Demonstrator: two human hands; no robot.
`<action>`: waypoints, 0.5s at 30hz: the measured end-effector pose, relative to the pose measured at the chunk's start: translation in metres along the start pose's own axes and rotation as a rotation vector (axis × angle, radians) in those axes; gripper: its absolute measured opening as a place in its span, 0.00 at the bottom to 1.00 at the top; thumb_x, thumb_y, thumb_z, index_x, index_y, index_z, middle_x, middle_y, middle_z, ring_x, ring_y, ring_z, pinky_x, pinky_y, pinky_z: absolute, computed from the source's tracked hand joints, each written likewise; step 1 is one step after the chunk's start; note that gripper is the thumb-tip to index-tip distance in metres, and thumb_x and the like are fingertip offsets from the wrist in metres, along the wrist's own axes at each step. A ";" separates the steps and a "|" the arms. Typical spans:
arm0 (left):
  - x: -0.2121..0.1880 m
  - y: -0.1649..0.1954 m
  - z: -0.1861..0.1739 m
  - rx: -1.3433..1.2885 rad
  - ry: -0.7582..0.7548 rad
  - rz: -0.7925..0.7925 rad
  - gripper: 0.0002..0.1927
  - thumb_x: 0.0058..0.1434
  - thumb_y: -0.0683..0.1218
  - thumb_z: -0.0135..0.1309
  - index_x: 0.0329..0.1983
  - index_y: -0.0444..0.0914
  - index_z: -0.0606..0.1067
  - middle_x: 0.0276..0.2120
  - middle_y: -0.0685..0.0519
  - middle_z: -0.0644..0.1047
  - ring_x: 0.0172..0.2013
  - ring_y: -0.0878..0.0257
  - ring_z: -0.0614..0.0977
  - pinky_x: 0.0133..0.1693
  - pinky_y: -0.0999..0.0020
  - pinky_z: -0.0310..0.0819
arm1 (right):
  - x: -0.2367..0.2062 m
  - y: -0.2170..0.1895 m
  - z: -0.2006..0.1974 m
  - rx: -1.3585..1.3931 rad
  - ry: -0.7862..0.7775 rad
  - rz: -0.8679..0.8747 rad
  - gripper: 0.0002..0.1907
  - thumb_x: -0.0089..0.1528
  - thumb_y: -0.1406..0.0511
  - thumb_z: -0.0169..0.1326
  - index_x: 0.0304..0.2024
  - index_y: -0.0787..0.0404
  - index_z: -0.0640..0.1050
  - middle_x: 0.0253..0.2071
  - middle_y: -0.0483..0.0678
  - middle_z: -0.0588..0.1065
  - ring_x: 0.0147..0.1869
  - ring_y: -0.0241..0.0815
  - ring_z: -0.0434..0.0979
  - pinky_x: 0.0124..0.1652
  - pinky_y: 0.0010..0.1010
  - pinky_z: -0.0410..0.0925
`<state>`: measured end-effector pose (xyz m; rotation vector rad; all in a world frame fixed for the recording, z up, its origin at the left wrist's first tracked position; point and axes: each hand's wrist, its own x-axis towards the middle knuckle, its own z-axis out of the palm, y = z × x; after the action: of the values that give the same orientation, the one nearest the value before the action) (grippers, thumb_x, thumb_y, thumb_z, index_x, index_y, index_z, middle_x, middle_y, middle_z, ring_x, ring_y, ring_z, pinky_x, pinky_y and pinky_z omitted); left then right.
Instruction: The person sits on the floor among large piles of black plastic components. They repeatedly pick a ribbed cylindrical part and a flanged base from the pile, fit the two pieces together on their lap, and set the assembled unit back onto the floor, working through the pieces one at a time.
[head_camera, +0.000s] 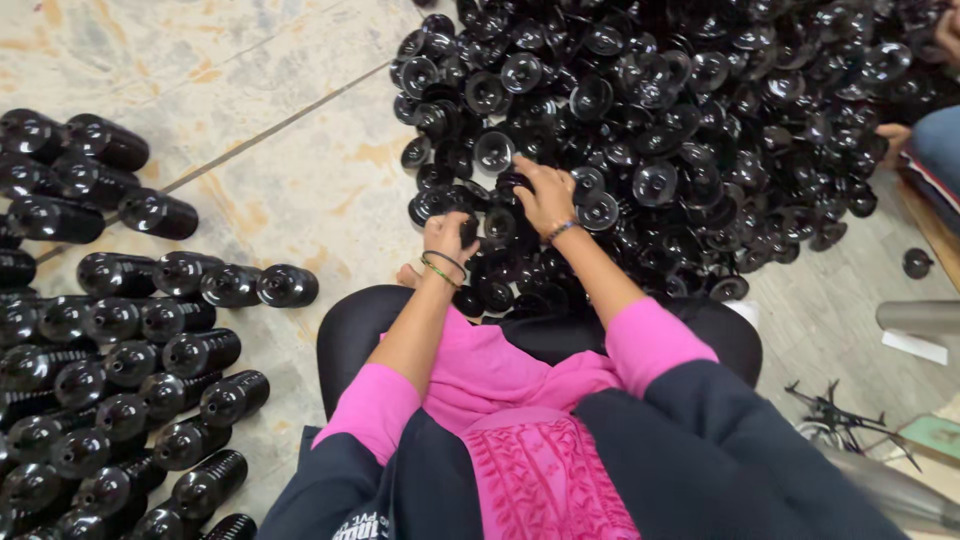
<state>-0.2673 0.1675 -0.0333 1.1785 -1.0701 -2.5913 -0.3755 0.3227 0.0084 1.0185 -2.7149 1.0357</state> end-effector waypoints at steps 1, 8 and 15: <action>-0.003 0.001 0.000 -0.037 -0.035 -0.017 0.08 0.58 0.44 0.57 0.34 0.41 0.69 0.27 0.55 0.73 0.29 0.63 0.78 0.33 0.57 0.81 | -0.015 0.004 -0.005 0.186 0.047 0.077 0.28 0.62 0.69 0.62 0.65 0.55 0.73 0.54 0.48 0.78 0.60 0.47 0.77 0.57 0.42 0.68; -0.002 -0.005 -0.007 0.052 -0.232 -0.025 0.14 0.66 0.48 0.56 0.49 0.35 0.70 0.37 0.49 0.77 0.39 0.56 0.83 0.35 0.61 0.79 | -0.103 0.028 -0.016 1.181 0.087 0.783 0.27 0.64 0.69 0.57 0.66 0.54 0.70 0.46 0.45 0.78 0.48 0.35 0.78 0.44 0.29 0.72; 0.000 -0.005 -0.013 0.119 -0.169 -0.070 0.28 0.58 0.50 0.53 0.63 0.54 0.63 0.33 0.54 0.76 0.30 0.62 0.78 0.33 0.62 0.73 | -0.132 0.025 -0.022 -0.115 0.141 0.088 0.26 0.62 0.69 0.60 0.64 0.57 0.74 0.59 0.56 0.73 0.61 0.58 0.74 0.58 0.44 0.71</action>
<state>-0.2570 0.1644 -0.0422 1.0529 -1.2531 -2.7576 -0.2914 0.4238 -0.0258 0.7845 -2.6893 0.9139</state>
